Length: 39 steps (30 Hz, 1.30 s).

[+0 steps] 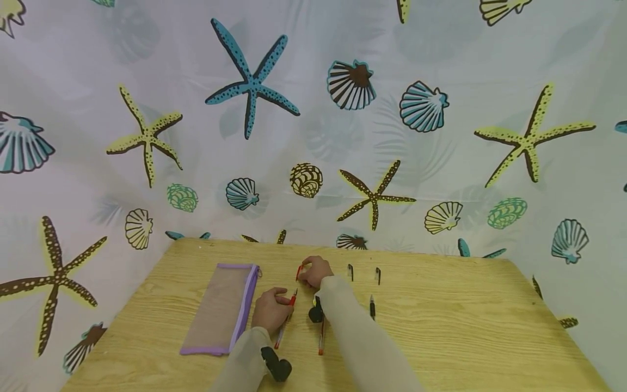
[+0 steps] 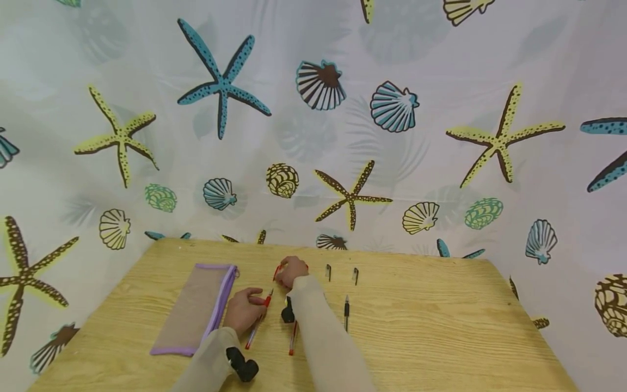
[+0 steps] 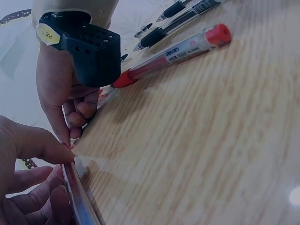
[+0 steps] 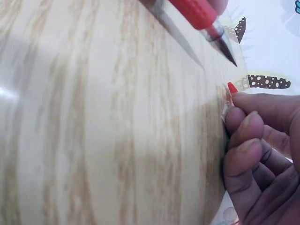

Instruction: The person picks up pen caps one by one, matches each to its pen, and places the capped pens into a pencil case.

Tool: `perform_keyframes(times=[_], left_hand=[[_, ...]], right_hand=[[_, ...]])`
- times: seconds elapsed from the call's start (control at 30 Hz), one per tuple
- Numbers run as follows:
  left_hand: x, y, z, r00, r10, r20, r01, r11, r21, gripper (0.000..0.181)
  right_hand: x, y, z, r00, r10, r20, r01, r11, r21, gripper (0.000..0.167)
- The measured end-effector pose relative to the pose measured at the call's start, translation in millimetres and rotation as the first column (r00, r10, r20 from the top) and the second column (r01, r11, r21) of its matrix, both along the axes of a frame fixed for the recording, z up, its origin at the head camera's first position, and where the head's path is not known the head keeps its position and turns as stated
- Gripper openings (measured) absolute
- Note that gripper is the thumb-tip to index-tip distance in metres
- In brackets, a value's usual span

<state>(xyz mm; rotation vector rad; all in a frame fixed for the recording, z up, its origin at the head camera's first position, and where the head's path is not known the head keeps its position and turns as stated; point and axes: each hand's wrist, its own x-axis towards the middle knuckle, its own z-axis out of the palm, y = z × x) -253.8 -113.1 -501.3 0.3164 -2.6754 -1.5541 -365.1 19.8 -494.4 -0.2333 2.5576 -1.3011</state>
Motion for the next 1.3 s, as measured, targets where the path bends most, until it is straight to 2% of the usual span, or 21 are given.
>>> perform_keyframes(times=[0.3,0.57,0.97,1.3], left_hand=[[1.0,0.0,1.0,1.0,-0.003,-0.015,0.002,1.0,-0.008,0.04],[-1.0,-0.3,-3.4,1.0,0.004,-0.017,-0.004,1.0,-0.007,0.034],[1.3,-0.4,-0.3,1.0,0.005,-0.021,-0.006,1.0,-0.003,0.029],[0.8,1.0,0.9,1.0,0.024,-0.016,-0.024,1.0,0.01,0.028]], right_hand=[[0.2,-1.5,0.3,1.0,-0.013,0.011,0.013,1.0,-0.008,0.041],[-0.8,1.5,-4.1,1.0,0.011,-0.007,-0.011,0.999,-0.031,0.039],[1.4,3.6,-0.1,0.999,0.04,0.012,-0.039,0.997,-0.059,0.038],[3.1,6.1,0.6,0.999,0.052,0.001,-0.052,0.993,-0.107,0.028]])
